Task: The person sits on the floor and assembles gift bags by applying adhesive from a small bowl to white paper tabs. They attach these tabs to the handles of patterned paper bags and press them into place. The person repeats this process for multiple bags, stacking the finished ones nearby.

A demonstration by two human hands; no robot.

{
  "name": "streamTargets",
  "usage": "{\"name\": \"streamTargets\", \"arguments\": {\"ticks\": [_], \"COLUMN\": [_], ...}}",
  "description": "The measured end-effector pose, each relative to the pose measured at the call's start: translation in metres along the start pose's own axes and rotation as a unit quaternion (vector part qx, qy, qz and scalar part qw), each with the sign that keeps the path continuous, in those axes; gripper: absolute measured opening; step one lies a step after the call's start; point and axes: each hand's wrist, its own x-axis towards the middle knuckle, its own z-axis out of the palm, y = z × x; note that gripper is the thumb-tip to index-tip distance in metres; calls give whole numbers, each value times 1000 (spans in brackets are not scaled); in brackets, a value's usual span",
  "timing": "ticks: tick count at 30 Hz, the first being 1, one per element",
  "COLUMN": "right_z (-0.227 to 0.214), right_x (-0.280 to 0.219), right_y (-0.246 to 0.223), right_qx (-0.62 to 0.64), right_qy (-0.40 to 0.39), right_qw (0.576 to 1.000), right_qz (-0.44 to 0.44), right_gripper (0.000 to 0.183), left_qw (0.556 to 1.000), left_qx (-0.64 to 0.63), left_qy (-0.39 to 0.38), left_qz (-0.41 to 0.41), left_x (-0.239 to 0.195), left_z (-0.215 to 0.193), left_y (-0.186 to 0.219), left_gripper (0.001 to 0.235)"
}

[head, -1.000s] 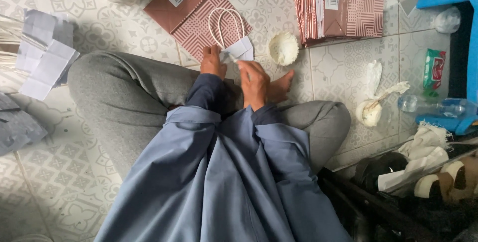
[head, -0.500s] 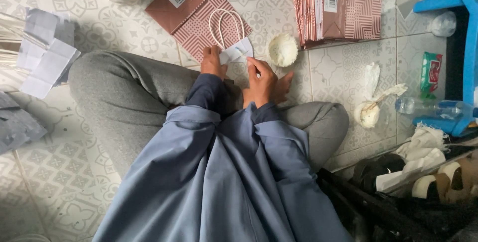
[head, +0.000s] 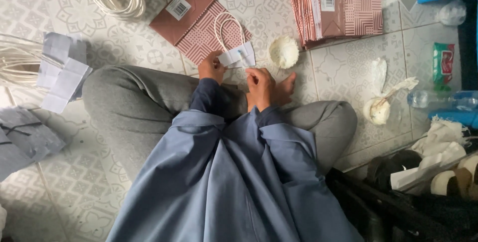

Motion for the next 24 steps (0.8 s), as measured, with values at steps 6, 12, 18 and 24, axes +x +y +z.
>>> {"name": "streamTargets", "arguments": {"ticks": [6, 12, 18, 24], "right_z": [-4, 5, -6, 7], "right_x": [0, -1, 7, 1], "right_y": [-20, -28, -39, -15], "right_qx": [1, -6, 4, -8], "right_qy": [-55, -16, -23, -14], "right_qw": [992, 1000, 1000, 999], "right_qz": [112, 0, -6, 40], "right_gripper": [34, 21, 16, 17], "left_qw": [999, 999, 999, 998], "left_qx": [-18, -4, 23, 45], "left_qy": [35, 23, 17, 4], "left_qz": [-36, -40, -27, -48], "left_x": [3, 7, -8, 6], "left_z": [-1, 1, -11, -3], "left_y": [2, 0, 25, 4], "left_gripper": [40, 31, 27, 41]}}
